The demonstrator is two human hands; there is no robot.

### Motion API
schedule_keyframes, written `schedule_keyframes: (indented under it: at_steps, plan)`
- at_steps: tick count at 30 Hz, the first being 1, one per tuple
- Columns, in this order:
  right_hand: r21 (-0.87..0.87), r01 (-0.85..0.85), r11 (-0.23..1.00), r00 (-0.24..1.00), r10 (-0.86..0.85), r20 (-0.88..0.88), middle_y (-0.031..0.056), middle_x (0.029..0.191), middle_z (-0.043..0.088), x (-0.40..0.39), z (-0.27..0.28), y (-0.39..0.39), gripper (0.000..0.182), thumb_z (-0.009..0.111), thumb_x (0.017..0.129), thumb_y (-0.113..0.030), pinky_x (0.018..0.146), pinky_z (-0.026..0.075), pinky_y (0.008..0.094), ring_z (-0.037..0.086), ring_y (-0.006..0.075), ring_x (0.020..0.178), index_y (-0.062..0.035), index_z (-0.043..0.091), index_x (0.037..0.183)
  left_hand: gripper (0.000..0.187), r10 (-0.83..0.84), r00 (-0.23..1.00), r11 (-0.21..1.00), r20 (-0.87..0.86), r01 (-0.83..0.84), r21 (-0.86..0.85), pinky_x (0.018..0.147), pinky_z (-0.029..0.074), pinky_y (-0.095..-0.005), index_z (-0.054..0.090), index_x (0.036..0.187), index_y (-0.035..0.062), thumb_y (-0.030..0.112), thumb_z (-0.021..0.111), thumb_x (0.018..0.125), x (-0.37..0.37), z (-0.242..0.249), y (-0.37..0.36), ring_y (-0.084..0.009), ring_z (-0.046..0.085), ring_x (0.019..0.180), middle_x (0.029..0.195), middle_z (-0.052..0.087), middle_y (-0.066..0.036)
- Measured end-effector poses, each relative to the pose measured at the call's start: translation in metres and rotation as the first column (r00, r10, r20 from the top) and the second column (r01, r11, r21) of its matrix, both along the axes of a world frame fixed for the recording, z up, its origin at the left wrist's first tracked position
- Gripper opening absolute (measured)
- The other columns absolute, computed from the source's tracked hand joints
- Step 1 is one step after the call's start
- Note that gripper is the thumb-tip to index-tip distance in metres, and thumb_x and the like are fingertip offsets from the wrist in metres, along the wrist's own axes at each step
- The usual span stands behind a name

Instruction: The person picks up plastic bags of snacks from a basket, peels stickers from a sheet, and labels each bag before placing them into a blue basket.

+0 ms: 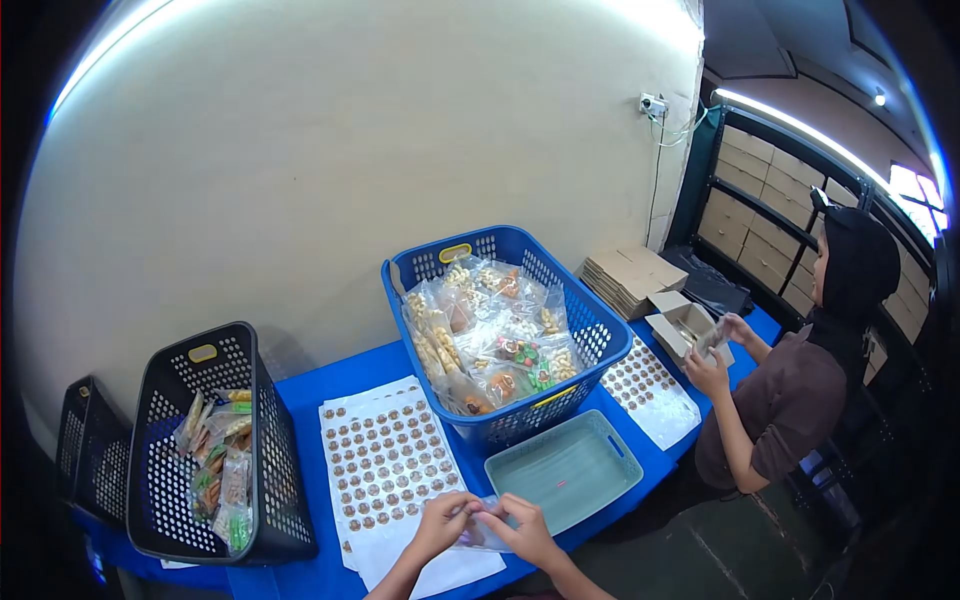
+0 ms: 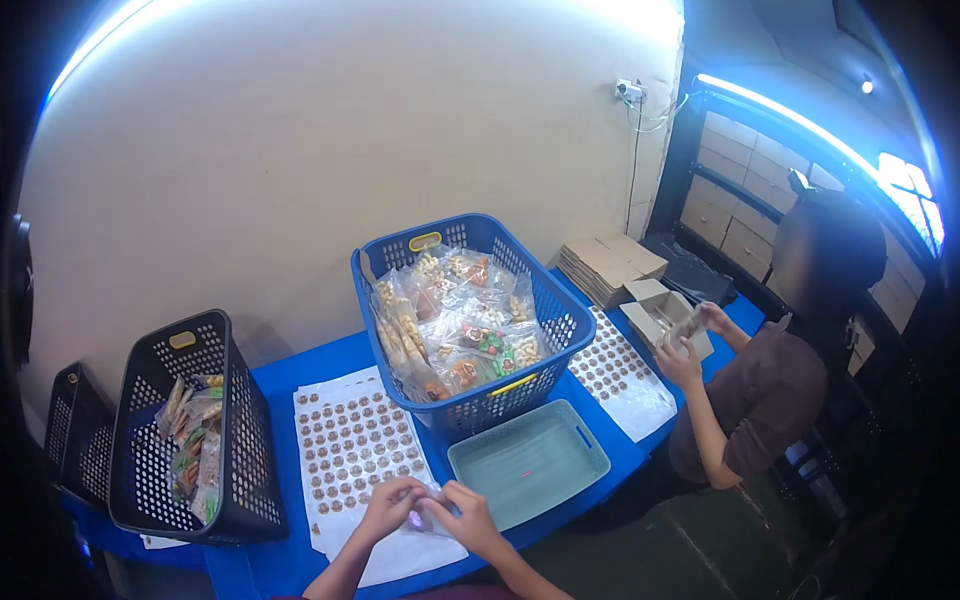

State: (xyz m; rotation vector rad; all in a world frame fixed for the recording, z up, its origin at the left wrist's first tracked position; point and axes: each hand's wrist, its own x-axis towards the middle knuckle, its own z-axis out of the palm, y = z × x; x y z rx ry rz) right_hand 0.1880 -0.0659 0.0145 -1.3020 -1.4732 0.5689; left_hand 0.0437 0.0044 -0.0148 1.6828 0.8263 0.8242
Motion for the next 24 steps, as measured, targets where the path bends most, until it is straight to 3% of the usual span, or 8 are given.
schedule_keyframes:
  at_steps: [3, 6, 10, 11, 14, 18, 19, 24]
  plan:
    - [0.028, -0.003, 1.000, 1.000, 0.004, 0.000, 0.0085, 0.060, 0.045, -0.024, 0.030, 0.010, 0.019, 0.063, 0.074, -0.009, 0.050, 0.036, 0.0272, 0.046, 0.0168, 0.053, 0.0023, 0.050, 0.066, 0.010, 0.267, 0.954, 0.953, 0.133, -0.282, 0.112, 0.059, 0.042, -0.0264, 0.060, 0.074, 0.0000, 0.007, 0.055, 0.079, -0.009, 0.023, 0.007, -0.0180, 0.054, 0.061, 0.068, 0.058, -0.008]
    - [0.038, -0.129, 0.991, 0.991, 0.129, 0.019, 0.0080, 0.058, 0.044, -0.042, 0.028, 0.017, 0.024, 0.063, 0.075, -0.010, 0.049, 0.036, 0.0271, 0.044, 0.0168, 0.051, 0.0016, 0.047, 0.063, 0.013, 0.605, 0.764, 0.728, 0.223, -0.644, 0.233, 0.065, 0.039, -0.0279, 0.058, 0.071, 0.0003, 0.008, 0.053, 0.081, -0.031, 0.040, 0.022, -0.0187, 0.050, 0.066, 0.066, 0.055, -0.008]
    - [0.019, -0.297, 0.955, 0.954, 0.297, -0.026, 0.0081, 0.059, 0.045, -0.055, 0.032, 0.018, 0.025, 0.061, 0.077, -0.011, 0.051, 0.037, 0.0307, 0.045, 0.0195, 0.053, -0.0005, 0.044, 0.062, 0.016, 0.681, 0.658, 0.518, 0.321, -0.743, 0.424, 0.064, 0.037, -0.0272, 0.053, 0.073, 0.0027, 0.014, 0.052, 0.084, -0.059, 0.033, 0.028, -0.0166, 0.048, 0.068, 0.071, 0.052, -0.005]
    - [-0.002, -0.360, 0.933, 0.932, 0.360, -0.046, 0.0081, 0.058, 0.045, -0.055, 0.027, 0.014, 0.026, 0.061, 0.077, -0.011, 0.050, 0.037, 0.0306, 0.046, 0.0191, 0.053, -0.0006, 0.044, 0.062, 0.017, 0.681, 0.585, 0.595, 0.441, -0.793, 0.134, 0.064, 0.037, -0.0248, 0.052, 0.077, 0.0031, 0.016, 0.048, 0.087, -0.076, 0.041, 0.033, -0.0140, 0.047, 0.069, 0.072, 0.052, -0.004]
    - [-0.108, -0.419, 0.902, 0.905, 0.403, -0.138, 0.0065, 0.061, 0.051, -0.059, -0.008, 0.005, 0.021, 0.062, 0.077, -0.013, 0.054, 0.040, 0.0267, 0.050, 0.0138, 0.056, -0.0004, 0.051, 0.064, 0.022, 0.711, 0.400, 0.675, 0.578, -0.620, -0.401, 0.065, 0.038, -0.0265, 0.044, 0.078, 0.0064, 0.023, 0.039, 0.092, -0.109, 0.088, 0.047, -0.0092, 0.044, 0.071, 0.073, 0.046, 0.001]
    - [-0.321, -0.424, 0.847, 0.861, 0.267, -0.433, 0.0042, 0.078, 0.057, -0.057, -0.051, 0.001, 0.018, 0.059, 0.082, -0.018, 0.068, 0.044, 0.0230, 0.055, 0.0106, 0.072, -0.0010, 0.058, 0.087, 0.024, 0.421, 0.635, 0.904, 0.648, -0.351, -0.243, 0.062, 0.036, -0.0245, 0.045, 0.071, 0.0097, 0.023, 0.041, 0.091, -0.120, 0.069, 0.050, -0.0103, 0.040, 0.058, 0.062, 0.041, 0.001]
    - [-0.354, -0.467, 0.810, 0.795, 0.210, -0.569, 0.0045, 0.081, 0.057, -0.058, -0.060, 0.003, 0.020, 0.058, 0.082, -0.020, 0.070, 0.044, 0.0237, 0.056, 0.0114, 0.075, -0.0014, 0.057, 0.091, 0.025, 0.376, 0.580, 0.925, 0.723, -0.181, -0.335, 0.064, 0.037, -0.0250, 0.045, 0.070, 0.0107, 0.024, 0.041, 0.090, -0.115, 0.060, 0.047, -0.0101, 0.040, 0.057, 0.061, 0.041, 0.002]
    - [-0.299, -0.721, 0.625, 0.500, 0.171, -0.849, 0.0059, 0.092, 0.056, -0.069, -0.066, -0.003, 0.033, 0.055, 0.084, -0.025, 0.078, 0.043, 0.0266, 0.054, 0.0139, 0.091, 0.0002, 0.051, 0.105, 0.022, 0.536, 0.317, 0.638, 0.782, 0.455, -0.621, 0.076, 0.040, -0.0309, 0.048, 0.070, 0.0120, 0.023, 0.043, 0.088, -0.077, 0.033, 0.026, -0.0105, 0.042, 0.057, 0.057, 0.041, 0.003]
